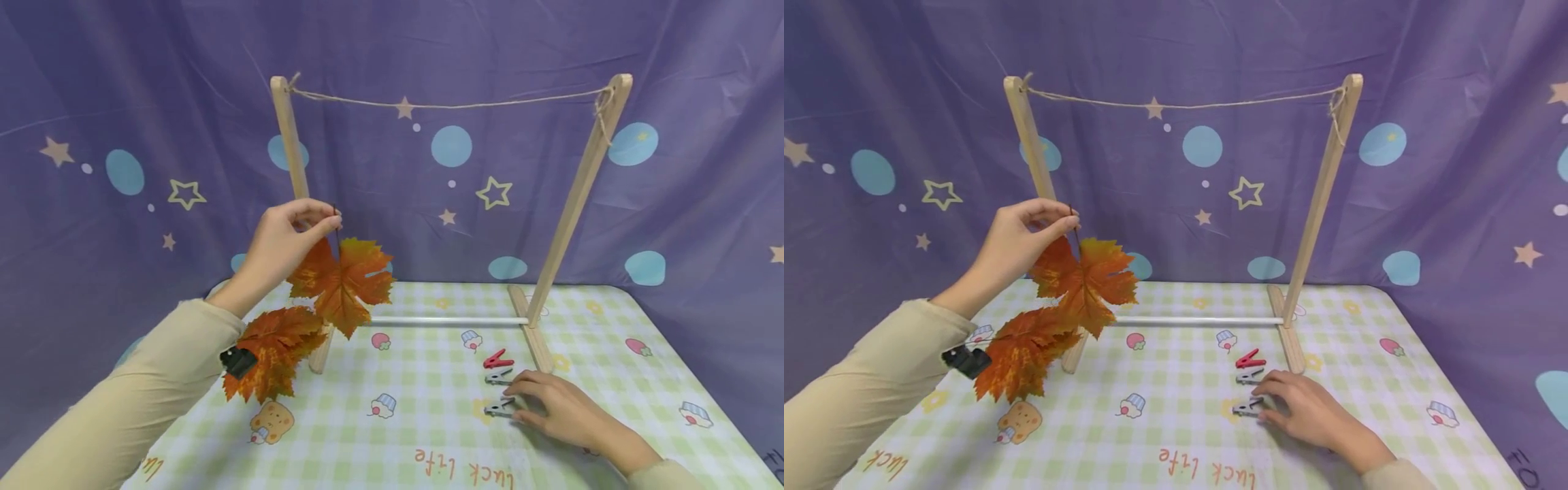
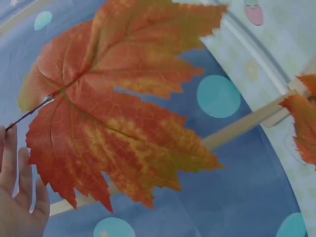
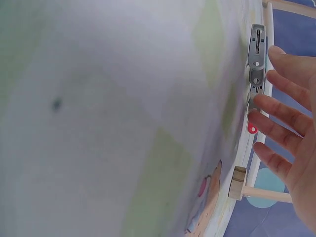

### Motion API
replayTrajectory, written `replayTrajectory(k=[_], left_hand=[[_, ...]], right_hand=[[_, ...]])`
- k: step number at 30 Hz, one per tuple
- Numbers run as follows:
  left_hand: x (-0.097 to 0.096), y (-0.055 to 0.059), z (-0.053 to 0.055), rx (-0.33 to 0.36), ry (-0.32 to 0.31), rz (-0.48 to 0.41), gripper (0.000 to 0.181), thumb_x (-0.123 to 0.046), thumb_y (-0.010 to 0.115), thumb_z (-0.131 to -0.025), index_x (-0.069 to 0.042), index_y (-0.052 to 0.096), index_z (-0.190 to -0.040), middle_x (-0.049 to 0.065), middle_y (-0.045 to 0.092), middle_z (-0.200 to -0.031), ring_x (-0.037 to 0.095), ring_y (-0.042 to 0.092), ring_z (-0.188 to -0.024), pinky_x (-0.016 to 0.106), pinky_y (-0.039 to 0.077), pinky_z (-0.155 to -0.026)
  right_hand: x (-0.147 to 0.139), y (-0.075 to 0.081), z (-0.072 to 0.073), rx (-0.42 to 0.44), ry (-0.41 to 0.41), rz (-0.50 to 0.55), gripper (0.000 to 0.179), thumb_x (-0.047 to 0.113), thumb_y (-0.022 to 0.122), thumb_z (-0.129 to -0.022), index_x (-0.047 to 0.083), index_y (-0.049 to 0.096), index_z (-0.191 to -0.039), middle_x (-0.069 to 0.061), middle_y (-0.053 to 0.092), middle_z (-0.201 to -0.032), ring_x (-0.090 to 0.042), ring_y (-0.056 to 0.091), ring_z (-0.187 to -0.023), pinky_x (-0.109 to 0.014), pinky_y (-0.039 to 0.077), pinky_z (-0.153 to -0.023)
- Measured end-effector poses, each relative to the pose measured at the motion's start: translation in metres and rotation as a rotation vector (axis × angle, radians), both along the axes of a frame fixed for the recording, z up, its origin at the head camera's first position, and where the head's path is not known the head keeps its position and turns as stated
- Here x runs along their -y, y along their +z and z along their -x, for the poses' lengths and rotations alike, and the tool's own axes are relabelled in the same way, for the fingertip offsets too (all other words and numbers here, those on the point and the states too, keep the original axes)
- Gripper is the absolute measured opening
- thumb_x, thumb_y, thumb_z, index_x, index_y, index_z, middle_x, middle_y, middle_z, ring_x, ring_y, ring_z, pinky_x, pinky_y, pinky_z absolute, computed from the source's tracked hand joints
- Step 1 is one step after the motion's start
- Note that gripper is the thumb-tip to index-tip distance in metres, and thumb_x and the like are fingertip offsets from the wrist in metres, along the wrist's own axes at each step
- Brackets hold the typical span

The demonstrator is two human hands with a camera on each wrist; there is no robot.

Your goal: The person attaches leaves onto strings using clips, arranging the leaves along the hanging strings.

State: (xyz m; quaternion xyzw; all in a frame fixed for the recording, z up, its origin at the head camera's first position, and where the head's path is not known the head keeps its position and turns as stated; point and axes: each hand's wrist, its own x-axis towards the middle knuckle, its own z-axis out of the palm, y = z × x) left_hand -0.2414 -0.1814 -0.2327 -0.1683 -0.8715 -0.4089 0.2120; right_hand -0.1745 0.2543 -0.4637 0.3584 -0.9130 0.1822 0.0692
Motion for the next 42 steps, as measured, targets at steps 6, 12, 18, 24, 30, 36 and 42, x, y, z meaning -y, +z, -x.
replayTrajectory(k=[6,12,18,24,30,36,42], left_hand=[[-0.011,0.009,0.013,-0.050,-0.016,-0.019,0.027,-0.038,0.071,-0.093,-0.016,0.075,-0.107,-0.003,0.074,-0.098,0.009,0.062,-0.087,0.030,0.045,-0.083],[-0.018,0.019,0.025,-0.086,-0.018,-0.068,0.028,-0.039,0.071,-0.092,-0.017,0.076,-0.107,-0.004,0.073,-0.097,0.009,0.061,-0.088,0.029,0.045,-0.077],[-0.027,0.031,0.037,-0.110,-0.010,-0.079,0.030,-0.040,0.071,-0.092,-0.017,0.076,-0.111,-0.004,0.073,-0.098,0.008,0.061,-0.090,0.028,0.046,-0.075],[-0.035,0.041,0.047,-0.103,0.023,-0.078,0.032,-0.041,0.070,-0.092,-0.017,0.076,-0.112,-0.002,0.073,-0.099,0.010,0.060,-0.088,0.028,0.044,-0.074],[-0.037,0.047,0.059,-0.112,0.057,-0.067,0.032,-0.039,0.069,-0.093,-0.017,0.075,-0.115,-0.001,0.073,-0.100,0.009,0.060,-0.088,0.026,0.044,-0.074],[-0.042,0.049,0.069,-0.134,0.025,-0.117,0.028,-0.031,0.070,-0.094,-0.012,0.075,-0.113,0.002,0.073,-0.099,0.011,0.063,-0.089,0.024,0.049,-0.082],[-0.042,0.051,0.076,-0.115,-0.005,-0.186,0.028,-0.030,0.069,-0.095,-0.010,0.074,-0.114,0.003,0.073,-0.100,0.012,0.065,-0.093,0.024,0.049,-0.086]], right_hand=[[0.001,0.001,0.001,0.025,0.004,-0.008,0.031,0.033,0.077,-0.087,0.021,0.072,-0.115,0.019,0.059,-0.113,-0.010,0.063,-0.101,-0.040,0.054,-0.085],[0.004,0.003,0.003,0.045,0.009,-0.030,0.032,0.035,0.079,-0.085,0.022,0.072,-0.114,0.020,0.059,-0.111,-0.009,0.062,-0.102,-0.040,0.054,-0.086],[0.008,0.007,0.002,0.098,0.005,-0.056,0.034,0.044,0.077,-0.084,0.025,0.072,-0.112,0.021,0.058,-0.108,-0.006,0.061,-0.099,-0.040,0.054,-0.084],[0.010,0.008,0.003,0.097,0.023,-0.060,0.035,0.046,0.077,-0.083,0.024,0.072,-0.111,0.020,0.059,-0.104,-0.004,0.059,-0.094,-0.037,0.054,-0.080],[0.011,0.008,0.004,0.111,0.021,-0.061,0.032,0.041,0.081,-0.080,0.025,0.071,-0.106,0.020,0.058,-0.102,-0.004,0.058,-0.091,-0.034,0.053,-0.078],[0.012,0.007,0.004,0.124,0.012,-0.061,0.026,0.039,0.082,-0.080,0.028,0.070,-0.100,0.021,0.057,-0.100,-0.003,0.057,-0.090,-0.033,0.053,-0.076],[0.014,0.010,0.005,0.095,0.009,-0.073,0.023,0.032,0.079,-0.085,0.024,0.069,-0.104,0.018,0.061,-0.103,-0.005,0.060,-0.092,-0.035,0.054,-0.077]])
